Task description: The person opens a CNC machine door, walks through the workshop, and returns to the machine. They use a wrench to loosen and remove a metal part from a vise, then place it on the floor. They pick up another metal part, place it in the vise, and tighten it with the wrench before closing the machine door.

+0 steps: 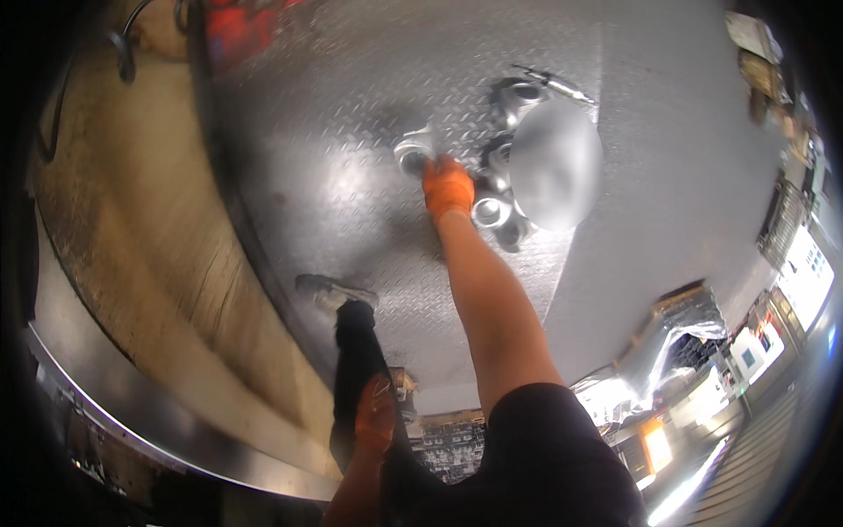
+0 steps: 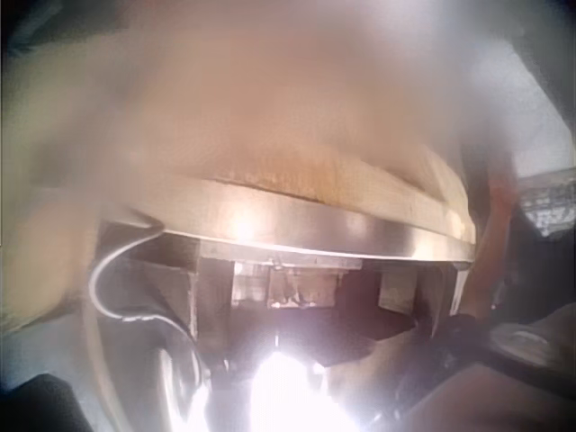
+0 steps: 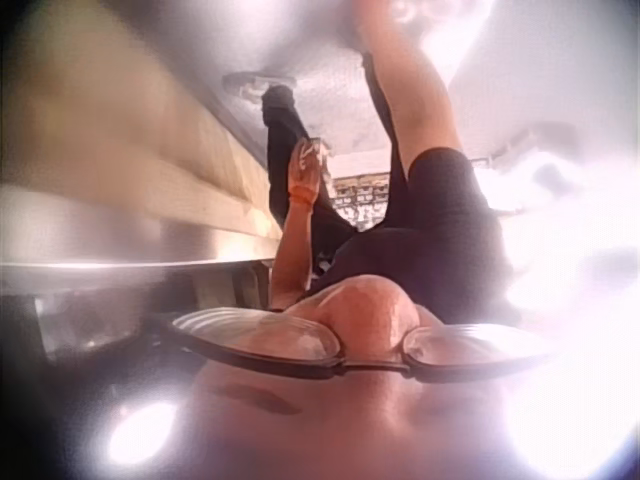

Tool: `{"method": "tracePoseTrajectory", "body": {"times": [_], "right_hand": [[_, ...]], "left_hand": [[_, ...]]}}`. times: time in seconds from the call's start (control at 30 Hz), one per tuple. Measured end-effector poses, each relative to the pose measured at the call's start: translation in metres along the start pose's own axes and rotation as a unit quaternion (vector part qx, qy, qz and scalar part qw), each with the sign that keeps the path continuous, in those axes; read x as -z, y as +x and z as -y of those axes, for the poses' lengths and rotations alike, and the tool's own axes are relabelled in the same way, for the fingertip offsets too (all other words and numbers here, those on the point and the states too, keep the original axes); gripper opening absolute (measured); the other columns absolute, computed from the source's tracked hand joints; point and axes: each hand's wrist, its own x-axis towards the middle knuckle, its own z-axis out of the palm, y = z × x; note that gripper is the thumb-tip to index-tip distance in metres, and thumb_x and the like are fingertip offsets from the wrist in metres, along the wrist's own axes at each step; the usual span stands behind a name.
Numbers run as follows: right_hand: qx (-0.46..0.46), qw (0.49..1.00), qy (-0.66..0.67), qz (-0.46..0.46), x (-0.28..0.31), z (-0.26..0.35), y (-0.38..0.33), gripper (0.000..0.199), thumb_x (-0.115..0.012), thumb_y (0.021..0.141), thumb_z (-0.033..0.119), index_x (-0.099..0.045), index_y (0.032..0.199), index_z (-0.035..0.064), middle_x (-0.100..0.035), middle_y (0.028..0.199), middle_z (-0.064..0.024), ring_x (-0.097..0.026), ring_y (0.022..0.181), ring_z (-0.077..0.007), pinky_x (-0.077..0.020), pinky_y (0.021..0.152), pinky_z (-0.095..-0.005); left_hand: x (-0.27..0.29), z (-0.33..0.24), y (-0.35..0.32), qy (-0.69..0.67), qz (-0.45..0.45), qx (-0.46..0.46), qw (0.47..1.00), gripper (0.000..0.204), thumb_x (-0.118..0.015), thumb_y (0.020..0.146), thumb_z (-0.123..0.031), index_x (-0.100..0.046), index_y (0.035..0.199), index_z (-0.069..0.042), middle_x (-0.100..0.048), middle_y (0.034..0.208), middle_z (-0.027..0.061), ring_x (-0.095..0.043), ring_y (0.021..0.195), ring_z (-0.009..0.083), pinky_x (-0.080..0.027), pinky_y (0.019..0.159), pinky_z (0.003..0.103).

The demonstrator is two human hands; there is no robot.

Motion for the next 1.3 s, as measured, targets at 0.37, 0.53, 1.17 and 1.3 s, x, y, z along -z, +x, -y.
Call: {"method": "tracePoseTrajectory", "body": {"times": [0.37,0.53,1.17,1.3], "right_hand": [[-0.061,0.96,0.107,-0.252,0.199,-0.131,0.118,0.063,-0.058,0.091,0.051,-0.066,0.122,-0.0028,-0.066,0.122,-0.0252,-0.061,0.119,-0.0394,-0.0456,0.103,-0.0421],[-0.115,0.978,-0.011,-0.173,0.245,-0.141,0.255,0.058,-0.053,0.089,0.05,-0.074,0.106,-0.0008,-0.068,0.112,-0.0274,-0.063,0.114,-0.0428,-0.0483,0.098,-0.0454],[0.19,0.957,-0.201,-0.089,0.184,-0.051,0.173,0.076,-0.061,0.086,0.063,-0.058,0.134,0.0039,-0.056,0.138,-0.024,-0.051,0.131,-0.0381,-0.0375,0.111,-0.0443],[0.181,0.882,-0.435,-0.002,0.153,-0.03,0.156,0.073,-0.062,0.087,0.06,-0.058,0.136,0.0054,-0.047,0.148,-0.019,-0.038,0.143,-0.0349,-0.0278,0.116,-0.0469]], "left_hand": [[-0.06,-0.055,0.026,0.286,0.046,-0.042,0.956,0.044,-0.055,0.103,-0.013,-0.045,0.145,-0.005,-0.058,0.132,0.0147,-0.056,0.122,0.0216,-0.044,0.103,0.033],[-0.038,-0.006,0.059,0.161,0.025,0.072,0.984,0.047,-0.059,0.101,-0.012,-0.046,0.145,-0.007,-0.056,0.135,0.0154,-0.054,0.124,0.0212,-0.041,0.104,0.032],[-0.041,-0.003,0.065,0.115,0.052,-0.04,0.991,0.049,-0.05,0.104,-0.014,-0.037,0.149,-0.002,-0.051,0.141,0.0157,-0.05,0.129,0.0211,-0.039,0.109,0.034],[-0.047,-0.005,0.059,0.133,0.03,-0.015,0.991,0.045,-0.056,0.102,-0.01,-0.045,0.146,-0.007,-0.057,0.134,0.0151,-0.055,0.124,0.0228,-0.041,0.106,0.034]]}}
